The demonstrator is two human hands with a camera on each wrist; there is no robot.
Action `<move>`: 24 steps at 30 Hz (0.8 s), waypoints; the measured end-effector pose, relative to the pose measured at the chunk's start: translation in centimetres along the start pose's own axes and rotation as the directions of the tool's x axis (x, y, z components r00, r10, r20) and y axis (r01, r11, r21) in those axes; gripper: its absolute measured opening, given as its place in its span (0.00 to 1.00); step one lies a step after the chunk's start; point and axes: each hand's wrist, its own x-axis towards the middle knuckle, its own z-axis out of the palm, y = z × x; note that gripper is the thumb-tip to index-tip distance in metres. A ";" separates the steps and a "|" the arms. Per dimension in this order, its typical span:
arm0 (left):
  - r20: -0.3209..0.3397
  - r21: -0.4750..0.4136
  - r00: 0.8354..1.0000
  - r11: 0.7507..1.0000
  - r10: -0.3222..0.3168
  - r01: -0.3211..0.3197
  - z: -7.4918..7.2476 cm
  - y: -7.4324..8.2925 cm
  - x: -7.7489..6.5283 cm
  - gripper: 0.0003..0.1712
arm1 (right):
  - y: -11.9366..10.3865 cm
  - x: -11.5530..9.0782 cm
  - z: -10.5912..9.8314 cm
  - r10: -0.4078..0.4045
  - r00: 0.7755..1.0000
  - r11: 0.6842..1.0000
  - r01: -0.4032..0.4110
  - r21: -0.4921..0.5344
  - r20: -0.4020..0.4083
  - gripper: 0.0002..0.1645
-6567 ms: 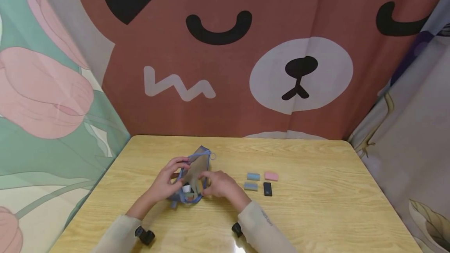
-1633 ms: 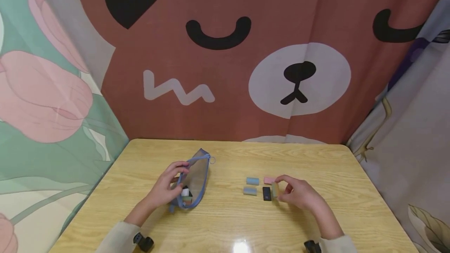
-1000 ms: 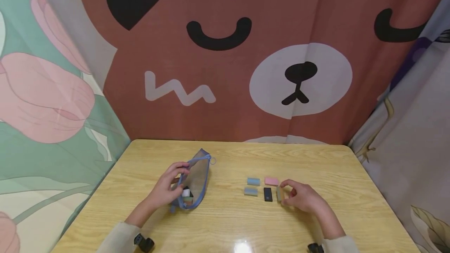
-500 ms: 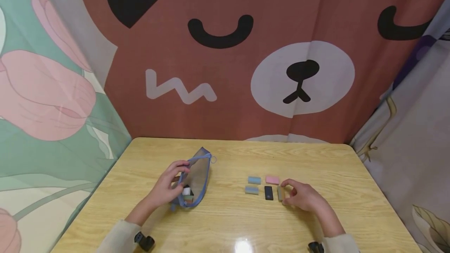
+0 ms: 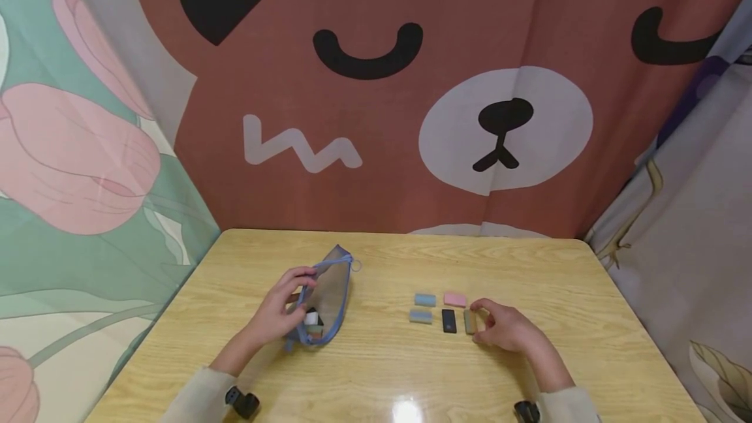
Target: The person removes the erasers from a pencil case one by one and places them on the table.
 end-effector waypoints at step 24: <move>-0.024 -0.024 1.000 1.000 0.012 -0.013 -0.1 0.0 -0.1 0.29 | -4.4 -1.0 -0.9 -0.060 0.998 0.997 0.060 0.042 0.005 0.41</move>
